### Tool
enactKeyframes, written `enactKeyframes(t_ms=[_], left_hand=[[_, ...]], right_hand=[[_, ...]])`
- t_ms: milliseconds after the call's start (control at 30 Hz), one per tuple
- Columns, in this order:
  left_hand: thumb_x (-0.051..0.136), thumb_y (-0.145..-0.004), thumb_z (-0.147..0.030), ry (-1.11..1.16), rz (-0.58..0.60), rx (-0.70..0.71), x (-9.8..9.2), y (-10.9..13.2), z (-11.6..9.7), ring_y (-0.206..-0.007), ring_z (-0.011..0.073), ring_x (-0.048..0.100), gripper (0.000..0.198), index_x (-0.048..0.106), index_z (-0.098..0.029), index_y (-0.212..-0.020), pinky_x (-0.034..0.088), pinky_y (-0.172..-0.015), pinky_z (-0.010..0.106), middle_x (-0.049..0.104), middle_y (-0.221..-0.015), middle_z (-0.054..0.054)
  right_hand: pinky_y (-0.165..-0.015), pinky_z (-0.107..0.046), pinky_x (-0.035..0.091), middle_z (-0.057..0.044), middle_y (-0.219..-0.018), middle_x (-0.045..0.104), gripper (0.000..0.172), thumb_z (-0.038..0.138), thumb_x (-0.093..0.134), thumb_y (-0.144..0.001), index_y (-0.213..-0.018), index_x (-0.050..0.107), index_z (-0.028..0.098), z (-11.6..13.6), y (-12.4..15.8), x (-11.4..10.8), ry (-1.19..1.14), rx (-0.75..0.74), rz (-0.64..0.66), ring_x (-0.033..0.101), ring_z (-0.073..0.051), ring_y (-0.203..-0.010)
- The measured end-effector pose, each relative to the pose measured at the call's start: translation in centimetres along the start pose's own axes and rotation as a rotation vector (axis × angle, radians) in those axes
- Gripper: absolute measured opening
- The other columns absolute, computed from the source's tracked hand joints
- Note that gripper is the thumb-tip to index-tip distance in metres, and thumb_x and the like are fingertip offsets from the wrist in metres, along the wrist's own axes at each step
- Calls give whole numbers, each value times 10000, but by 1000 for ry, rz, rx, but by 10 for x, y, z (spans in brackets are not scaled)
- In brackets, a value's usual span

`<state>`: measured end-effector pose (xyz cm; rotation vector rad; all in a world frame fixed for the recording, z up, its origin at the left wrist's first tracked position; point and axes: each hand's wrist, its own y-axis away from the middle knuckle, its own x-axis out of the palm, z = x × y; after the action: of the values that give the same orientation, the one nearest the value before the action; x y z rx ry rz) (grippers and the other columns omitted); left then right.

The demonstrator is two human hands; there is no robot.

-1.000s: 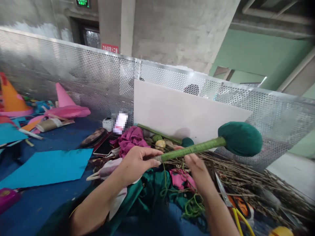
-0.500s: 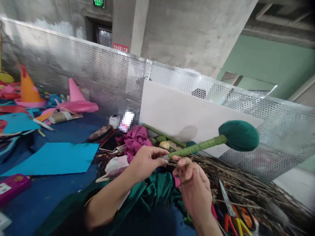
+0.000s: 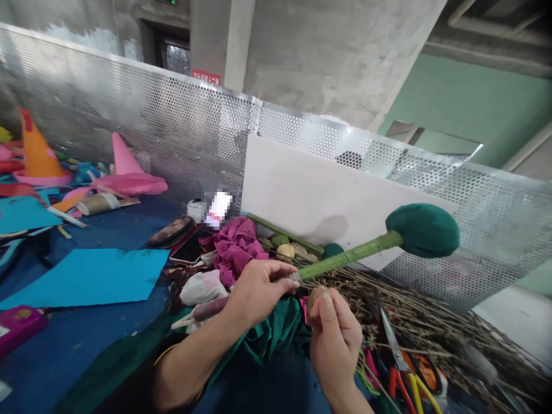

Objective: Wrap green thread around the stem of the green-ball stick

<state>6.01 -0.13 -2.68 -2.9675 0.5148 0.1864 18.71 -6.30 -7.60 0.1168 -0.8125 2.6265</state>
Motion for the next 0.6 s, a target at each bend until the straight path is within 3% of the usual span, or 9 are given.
enactKeyframes(t_ms=[267, 467, 600], left_hand=[[653, -720, -279, -159, -10, 20, -3, -3, 3, -775, 216, 713, 319, 743, -144, -995, 533, -741, 291, 780, -872, 50], [623, -749, -301, -539, -33, 60, -3, 0, 3, -896, 228, 694, 275, 755, -263, -987, 497, -773, 292, 770, -990, 15], [568, -809, -305, -744, 12, 117, 3, 8, -2, -847, 234, 703, 224, 747, -304, -944, 460, -664, 284, 774, -910, 9]], right_hand=[[-516, -262, 295, 32, -600, 374, 377, 338, 449, -979, -627, 456, 202, -1, 4, 6, 92, 10, 14, 356, -118, -542], [-625, -258, 432, -11, -672, 562, 340, 279, 431, -986, -679, 550, 195, 19, -9, -3, 138, -59, 300, 557, -144, -666], [-768, -309, 508, -50, -809, 689, 280, 264, 473, -967, -753, 639, 196, 27, -26, -16, 173, -67, 355, 657, -196, -828]])
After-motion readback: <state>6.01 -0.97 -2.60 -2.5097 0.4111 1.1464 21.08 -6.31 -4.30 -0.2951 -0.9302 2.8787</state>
